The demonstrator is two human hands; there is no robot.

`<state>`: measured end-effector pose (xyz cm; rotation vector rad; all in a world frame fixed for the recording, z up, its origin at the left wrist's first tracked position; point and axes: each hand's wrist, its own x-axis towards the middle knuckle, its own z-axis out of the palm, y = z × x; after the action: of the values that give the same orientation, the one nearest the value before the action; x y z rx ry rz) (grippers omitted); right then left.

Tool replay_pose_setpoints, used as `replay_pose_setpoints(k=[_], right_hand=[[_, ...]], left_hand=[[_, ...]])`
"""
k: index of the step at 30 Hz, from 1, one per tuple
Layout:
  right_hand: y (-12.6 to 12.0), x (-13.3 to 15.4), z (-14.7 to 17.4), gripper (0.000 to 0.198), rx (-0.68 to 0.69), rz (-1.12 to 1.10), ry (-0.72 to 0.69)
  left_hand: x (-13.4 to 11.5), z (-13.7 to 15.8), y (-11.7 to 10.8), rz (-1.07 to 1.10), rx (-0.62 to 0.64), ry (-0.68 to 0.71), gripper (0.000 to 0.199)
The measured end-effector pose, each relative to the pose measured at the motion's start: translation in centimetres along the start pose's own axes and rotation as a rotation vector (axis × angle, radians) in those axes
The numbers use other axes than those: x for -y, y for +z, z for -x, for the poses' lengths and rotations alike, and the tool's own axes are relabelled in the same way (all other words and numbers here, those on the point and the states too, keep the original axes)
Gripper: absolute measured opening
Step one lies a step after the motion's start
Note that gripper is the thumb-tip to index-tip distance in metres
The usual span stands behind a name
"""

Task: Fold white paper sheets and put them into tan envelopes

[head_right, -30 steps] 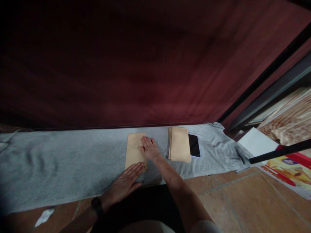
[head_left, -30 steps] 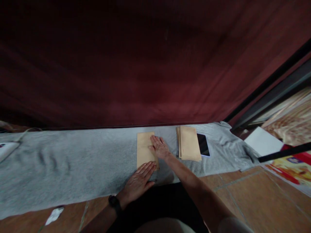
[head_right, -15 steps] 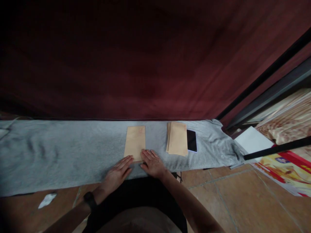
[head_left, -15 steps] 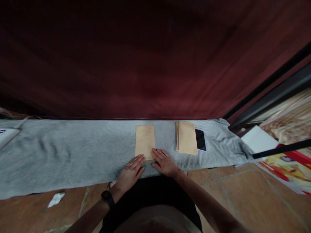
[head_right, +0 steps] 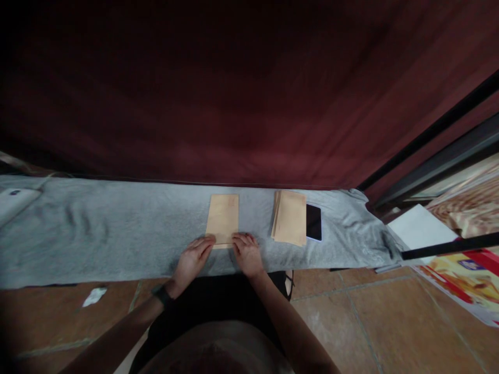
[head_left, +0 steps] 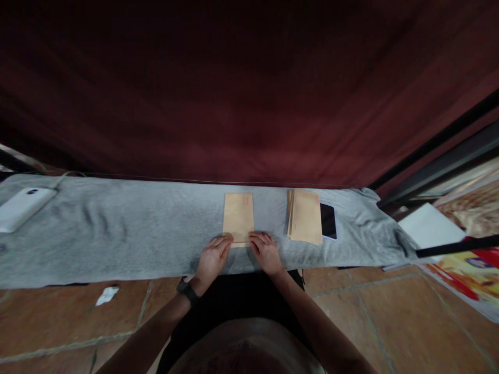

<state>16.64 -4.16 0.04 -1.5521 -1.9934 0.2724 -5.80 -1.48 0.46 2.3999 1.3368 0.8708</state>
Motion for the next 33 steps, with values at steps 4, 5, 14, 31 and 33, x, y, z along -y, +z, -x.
replay_pose_setpoints(k=[4,5,14,31,33], right_hand=[[0.5,1.4,0.5,0.032,-0.011,0.060,-0.044],[0.8,1.9,0.8,0.035,0.005,0.070,-0.085],[2.7,4.7,2.9,0.051,0.089,0.099,-0.147],[1.3,3.1,2.6,0.035,-0.008,0.241,-0.012],[1.6,3.8,2.2,0.033,0.007,0.268,0.028]], left_hand=[[0.3,-0.3,0.6,0.070,-0.049,-0.061,0.018],[0.4,-0.3,0.7,0.084,-0.051,-0.069,0.018],[0.3,0.2,1.5,0.043,-0.111,-0.198,0.030],[-0.2,-2.1,0.9,0.155,-0.183,-0.644,0.026],[-0.5,-2.7,0.6,0.368,-0.191,-0.720,0.025]])
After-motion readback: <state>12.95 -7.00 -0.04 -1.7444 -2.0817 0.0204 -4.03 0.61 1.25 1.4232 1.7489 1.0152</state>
